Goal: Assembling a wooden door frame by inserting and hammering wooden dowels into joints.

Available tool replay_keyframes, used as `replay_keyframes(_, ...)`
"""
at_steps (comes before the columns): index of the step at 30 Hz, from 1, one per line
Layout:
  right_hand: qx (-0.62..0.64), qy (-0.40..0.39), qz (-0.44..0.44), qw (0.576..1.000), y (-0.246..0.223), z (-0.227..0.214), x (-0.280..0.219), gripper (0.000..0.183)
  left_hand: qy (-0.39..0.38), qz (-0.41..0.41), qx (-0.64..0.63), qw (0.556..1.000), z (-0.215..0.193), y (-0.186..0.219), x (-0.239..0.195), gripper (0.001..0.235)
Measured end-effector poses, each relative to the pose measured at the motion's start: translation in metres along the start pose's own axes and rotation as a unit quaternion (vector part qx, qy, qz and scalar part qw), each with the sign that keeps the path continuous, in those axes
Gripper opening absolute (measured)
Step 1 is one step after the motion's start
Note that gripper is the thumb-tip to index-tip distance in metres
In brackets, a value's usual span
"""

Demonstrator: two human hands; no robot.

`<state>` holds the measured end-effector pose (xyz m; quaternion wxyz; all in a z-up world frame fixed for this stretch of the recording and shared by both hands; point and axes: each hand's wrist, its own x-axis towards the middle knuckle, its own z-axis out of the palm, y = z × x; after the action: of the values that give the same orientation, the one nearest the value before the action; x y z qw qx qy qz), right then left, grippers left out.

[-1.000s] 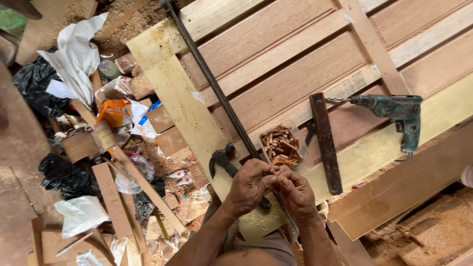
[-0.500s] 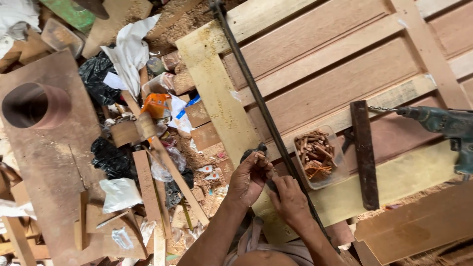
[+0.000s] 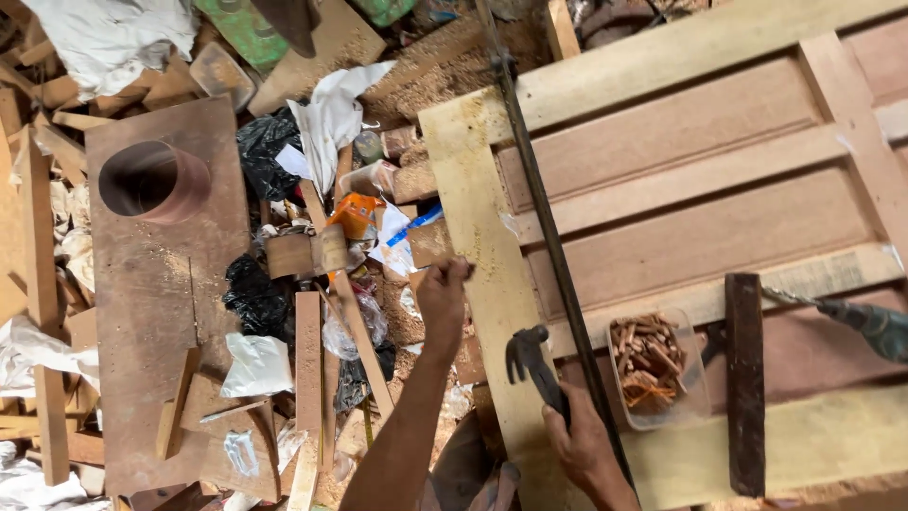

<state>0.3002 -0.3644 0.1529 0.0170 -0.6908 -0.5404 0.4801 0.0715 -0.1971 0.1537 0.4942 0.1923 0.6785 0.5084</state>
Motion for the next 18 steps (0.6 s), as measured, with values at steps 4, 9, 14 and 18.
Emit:
replay_keyframes(4,0.161,0.02,0.004,0.987,0.001,0.009,0.002,0.048,0.03,0.101,0.098,0.99,0.016,0.029,0.074,0.016)
replay_keyframes(9,0.081,-0.022,0.066,0.994,0.005,0.016,0.023,0.048,0.006,0.246,0.129,0.96,0.052,0.026,0.185,0.016)
replay_keyframes(14,0.007,0.041,0.139,0.989,-0.023,0.018,0.002,0.05,0.0,0.323,0.246,0.914,0.077,0.002,0.28,0.017)
replay_keyframes(18,0.009,0.029,0.171,0.985,-0.015,0.023,0.01,0.051,-0.01,0.304,0.284,0.909,0.08,0.002,0.304,0.022)
